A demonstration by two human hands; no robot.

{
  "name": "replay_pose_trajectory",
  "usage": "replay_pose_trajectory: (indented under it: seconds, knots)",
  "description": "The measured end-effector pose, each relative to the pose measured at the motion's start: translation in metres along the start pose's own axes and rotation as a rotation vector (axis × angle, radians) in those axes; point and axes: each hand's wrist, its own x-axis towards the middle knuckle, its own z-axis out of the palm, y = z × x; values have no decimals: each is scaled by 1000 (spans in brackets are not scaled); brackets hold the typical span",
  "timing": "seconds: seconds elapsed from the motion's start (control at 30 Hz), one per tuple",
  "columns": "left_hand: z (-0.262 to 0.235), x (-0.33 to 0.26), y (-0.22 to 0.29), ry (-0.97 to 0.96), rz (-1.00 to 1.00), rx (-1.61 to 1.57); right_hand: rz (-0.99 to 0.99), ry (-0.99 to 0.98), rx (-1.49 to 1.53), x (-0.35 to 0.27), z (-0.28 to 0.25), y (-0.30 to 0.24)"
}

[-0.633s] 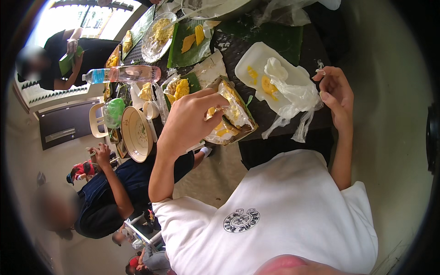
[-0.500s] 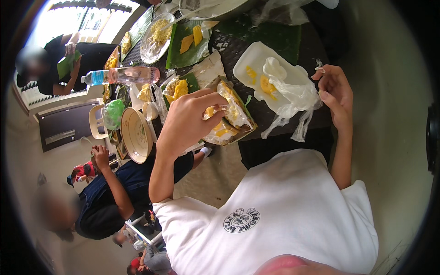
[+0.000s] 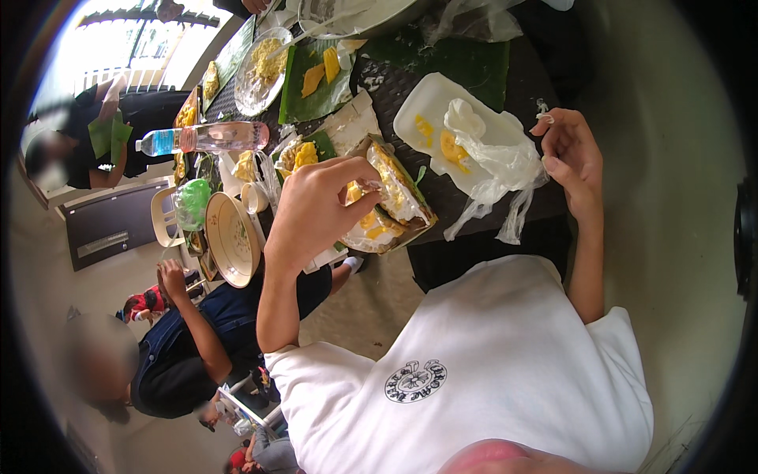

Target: The person uses a plastic spatula to spread a white creamy substance onto a flat food item placed on a banana leaf. They then use their hands to place yellow fruit slices on top of the spread. The task involves handling food items on a table in a busy environment.

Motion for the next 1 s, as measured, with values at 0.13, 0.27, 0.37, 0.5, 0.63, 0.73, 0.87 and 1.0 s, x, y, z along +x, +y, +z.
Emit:
replay_pose_trajectory:
  seconds: [0.13, 0.27, 0.37, 0.5, 0.63, 0.73, 0.87, 1.0]
  knots:
    - [2, 3, -8, 60, 51, 67, 3, 1, 5, -1, 0, -1]
    - [4, 6, -14, 82, 12, 82, -4, -4, 2, 0, 0, 0]
    - [3, 8, -12, 136, -17, 117, -8, -4, 1, 0, 0, 1]
    - [3, 9, -17, 180, 8, 154, 7, -5, -11, 0, 1, -2]
    - [2, 13, -21, 133, -12, 120, 13, 7, -20, 0, 2, -2]
    - [2, 11, -23, 129, -54, 143, 10, -2, -27, 0, 1, -2]
    - [1, 13, -24, 167, 15, 164, 0, -10, -8, 1, 1, -2]
    - [-6, 15, -29, 216, 1, 163, 18, -6, -4, 1, 2, -2]
